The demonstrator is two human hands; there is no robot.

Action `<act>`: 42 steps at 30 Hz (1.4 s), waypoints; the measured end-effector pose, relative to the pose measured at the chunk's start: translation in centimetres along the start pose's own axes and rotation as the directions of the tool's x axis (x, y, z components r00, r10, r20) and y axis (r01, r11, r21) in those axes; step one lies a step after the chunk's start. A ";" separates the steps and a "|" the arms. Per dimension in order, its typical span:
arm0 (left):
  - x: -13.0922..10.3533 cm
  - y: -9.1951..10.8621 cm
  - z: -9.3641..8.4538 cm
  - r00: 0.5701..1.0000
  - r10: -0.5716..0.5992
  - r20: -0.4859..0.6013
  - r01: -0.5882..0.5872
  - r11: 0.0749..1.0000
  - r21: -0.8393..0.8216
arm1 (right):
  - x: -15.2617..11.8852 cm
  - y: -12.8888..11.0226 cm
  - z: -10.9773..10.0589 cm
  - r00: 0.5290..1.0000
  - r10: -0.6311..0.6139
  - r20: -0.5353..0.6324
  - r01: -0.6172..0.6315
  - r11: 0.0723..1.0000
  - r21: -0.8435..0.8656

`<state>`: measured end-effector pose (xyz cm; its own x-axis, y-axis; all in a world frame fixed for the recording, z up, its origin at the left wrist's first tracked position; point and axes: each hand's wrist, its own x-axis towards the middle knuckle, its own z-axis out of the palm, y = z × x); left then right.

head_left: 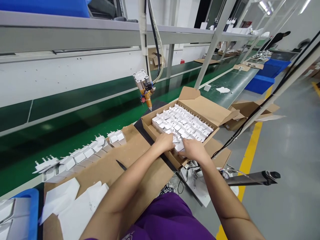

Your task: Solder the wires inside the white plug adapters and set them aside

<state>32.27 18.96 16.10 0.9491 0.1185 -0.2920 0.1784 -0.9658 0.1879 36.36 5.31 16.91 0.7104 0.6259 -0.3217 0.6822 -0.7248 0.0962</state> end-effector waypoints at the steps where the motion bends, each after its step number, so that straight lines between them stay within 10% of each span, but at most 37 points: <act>1: -0.2 -0.2 -0.1 1.000 0.004 0.006 -0.004 1.000 0.006 | -0.1 -0.1 0.0 1.000 -0.012 -0.002 0.012 1.000 0.000; 29: 0.3 -2.1 -0.3 0.996 -0.002 0.089 -0.005 0.997 0.075 | 0.9 -0.7 0.9 0.994 -0.087 0.071 0.079 0.991 0.108; 36: -0.6 -2.1 0.7 0.998 -0.007 -0.062 0.005 0.999 -0.037 | -0.1 -0.4 0.9 0.996 -0.081 -0.028 0.083 0.994 0.070; 42: -5.6 -2.9 -3.1 0.938 -0.067 -0.339 0.024 0.991 -0.129 | -1.1 -0.2 -4.6 0.966 -0.159 -0.203 0.143 0.985 -0.092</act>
<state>27.28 21.79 20.07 0.9667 0.2537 0.0319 0.2329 -0.9250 0.3002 36.23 6.12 21.54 0.6128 0.7786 -0.1352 0.7898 -0.5982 0.1351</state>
